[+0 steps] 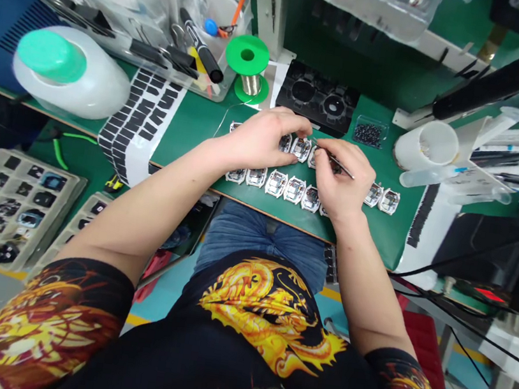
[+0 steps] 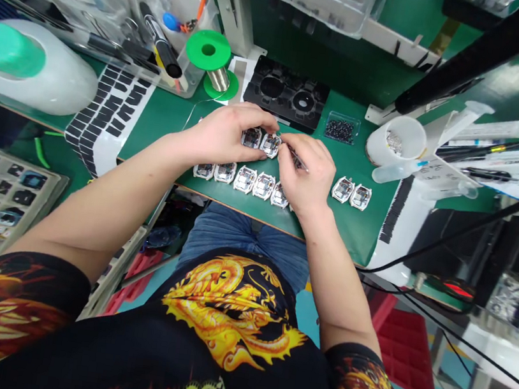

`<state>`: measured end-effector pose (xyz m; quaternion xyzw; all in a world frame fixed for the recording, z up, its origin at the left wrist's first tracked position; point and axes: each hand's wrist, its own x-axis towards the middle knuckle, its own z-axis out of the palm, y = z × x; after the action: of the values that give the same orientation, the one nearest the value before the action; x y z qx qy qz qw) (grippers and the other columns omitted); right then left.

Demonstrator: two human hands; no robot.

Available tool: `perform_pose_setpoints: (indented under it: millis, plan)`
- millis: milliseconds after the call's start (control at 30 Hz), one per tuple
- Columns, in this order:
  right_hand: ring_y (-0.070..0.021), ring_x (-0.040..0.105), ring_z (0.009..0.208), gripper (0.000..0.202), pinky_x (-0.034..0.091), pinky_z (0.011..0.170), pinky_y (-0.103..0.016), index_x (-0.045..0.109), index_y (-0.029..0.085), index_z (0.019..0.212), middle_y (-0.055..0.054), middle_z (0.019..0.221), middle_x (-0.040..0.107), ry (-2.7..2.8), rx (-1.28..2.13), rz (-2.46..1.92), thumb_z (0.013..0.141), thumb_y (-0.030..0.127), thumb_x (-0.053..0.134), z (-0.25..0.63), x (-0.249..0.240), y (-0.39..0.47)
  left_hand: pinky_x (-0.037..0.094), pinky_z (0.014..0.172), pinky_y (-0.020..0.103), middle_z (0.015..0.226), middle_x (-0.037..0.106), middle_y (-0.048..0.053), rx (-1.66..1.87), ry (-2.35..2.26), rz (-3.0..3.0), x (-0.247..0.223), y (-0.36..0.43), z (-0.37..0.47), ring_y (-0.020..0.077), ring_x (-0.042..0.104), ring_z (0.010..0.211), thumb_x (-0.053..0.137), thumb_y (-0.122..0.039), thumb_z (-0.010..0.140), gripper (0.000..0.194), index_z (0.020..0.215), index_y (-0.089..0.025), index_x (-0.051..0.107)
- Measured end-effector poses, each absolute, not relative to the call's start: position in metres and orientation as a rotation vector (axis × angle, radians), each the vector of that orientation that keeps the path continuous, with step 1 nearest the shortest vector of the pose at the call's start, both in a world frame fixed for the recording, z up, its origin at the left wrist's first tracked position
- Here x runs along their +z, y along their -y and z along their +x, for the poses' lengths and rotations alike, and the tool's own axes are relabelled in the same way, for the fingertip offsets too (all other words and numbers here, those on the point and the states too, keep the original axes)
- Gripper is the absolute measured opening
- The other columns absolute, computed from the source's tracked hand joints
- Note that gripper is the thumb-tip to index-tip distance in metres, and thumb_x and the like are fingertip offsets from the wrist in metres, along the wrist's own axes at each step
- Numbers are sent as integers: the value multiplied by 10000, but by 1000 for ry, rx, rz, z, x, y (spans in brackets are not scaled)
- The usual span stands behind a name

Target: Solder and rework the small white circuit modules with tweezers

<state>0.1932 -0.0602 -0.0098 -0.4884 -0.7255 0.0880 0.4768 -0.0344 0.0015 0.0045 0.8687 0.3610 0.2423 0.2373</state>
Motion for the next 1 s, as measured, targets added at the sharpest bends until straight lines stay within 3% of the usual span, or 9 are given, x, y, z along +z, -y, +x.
perform_pose_setpoints:
  millis: [167, 433, 633, 1000]
  plan:
    - [-272, 828, 1028, 221, 698, 969, -513, 851, 269, 1096, -71, 1095, 866, 1539, 361, -1227, 1089, 399, 673, 198, -8, 59, 587, 1127, 510, 1298, 811, 79, 656, -995, 2372, 5, -1, -32, 327, 737, 1268, 792, -225, 846, 487, 1332, -243, 754]
    - [-230, 829, 952, 208, 731, 820, -420, 852, 269, 1088, -51, 1082, 869, 1651, 338, -1207, 1085, 376, 674, 193, 30, 64, 569, 1227, 519, 1453, 791, 97, 781, -1029, 2324, 9, 7, -48, 326, 735, 1366, 795, -261, 876, 547, 1419, -247, 738]
    - [-225, 834, 976, 173, 695, 937, -446, 872, 291, 1000, 3, 1038, 895, 1803, 411, -1138, 988, 209, 719, 165, 23, 47, 593, 1182, 516, 1379, 814, 98, 815, -1108, 2307, 7, 15, -70, 331, 760, 1311, 794, -275, 870, 515, 1380, -223, 747]
    - [-245, 841, 1005, 159, 668, 981, -473, 882, 318, 1060, 4, 1063, 912, 1946, 447, -1096, 1025, 261, 738, 163, -5, 39, 574, 1167, 494, 1301, 832, 69, 841, -1110, 2260, -5, 11, -70, 309, 768, 1264, 785, -269, 878, 436, 1312, -240, 749]
